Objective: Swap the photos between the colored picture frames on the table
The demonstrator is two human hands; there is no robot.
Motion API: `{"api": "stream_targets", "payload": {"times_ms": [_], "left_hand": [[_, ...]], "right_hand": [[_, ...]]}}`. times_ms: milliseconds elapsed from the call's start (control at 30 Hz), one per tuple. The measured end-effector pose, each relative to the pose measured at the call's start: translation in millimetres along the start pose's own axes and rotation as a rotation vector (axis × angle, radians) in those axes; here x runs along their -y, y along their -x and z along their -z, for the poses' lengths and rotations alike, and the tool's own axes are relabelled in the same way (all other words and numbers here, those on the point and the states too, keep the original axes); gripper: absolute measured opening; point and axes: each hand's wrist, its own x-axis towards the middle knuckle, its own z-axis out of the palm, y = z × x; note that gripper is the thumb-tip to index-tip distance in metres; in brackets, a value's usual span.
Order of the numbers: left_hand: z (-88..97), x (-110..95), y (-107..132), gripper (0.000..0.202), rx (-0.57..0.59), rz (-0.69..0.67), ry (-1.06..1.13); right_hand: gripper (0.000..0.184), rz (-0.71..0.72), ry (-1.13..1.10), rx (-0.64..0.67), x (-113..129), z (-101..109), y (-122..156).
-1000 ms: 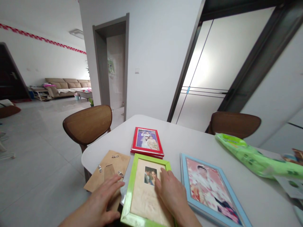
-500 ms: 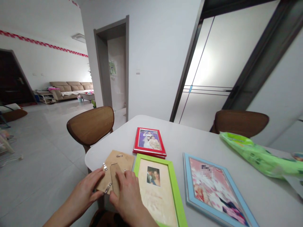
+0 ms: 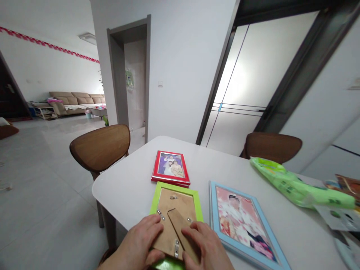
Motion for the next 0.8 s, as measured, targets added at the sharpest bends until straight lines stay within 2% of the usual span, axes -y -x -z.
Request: {"api": "stream_targets", "payload": {"times_ms": [133,300,433,567,667,800], "left_hand": [[-13.2,7,-4,0.037,0.028,-0.012,0.000],[-12.3,8,-3,0.025,0.073,-0.024,-0.012],[-8.2,6,0,0.035,0.092,-0.047,-0.017],[-10.0,10,1,0.054,0.132,-0.130,-0.014],[-11.8,13,1,0.051,0.151,-0.138,-0.030],[-12.7,15,0,0.042,0.145,-0.128,-0.026]], "right_hand": [[0.037,0.012,0.074,-0.048,-16,-15,1],[0.035,0.065,0.142,-0.129,-25,-27,3],[0.031,0.058,0.159,-0.172,-26,-21,-5],[0.026,-0.089,0.209,-0.210,-27,-10,-21],[0.027,-0.152,0.234,-0.184,-27,-6,-32],[0.027,-0.145,0.239,-0.162,-25,-5,-39]]}}
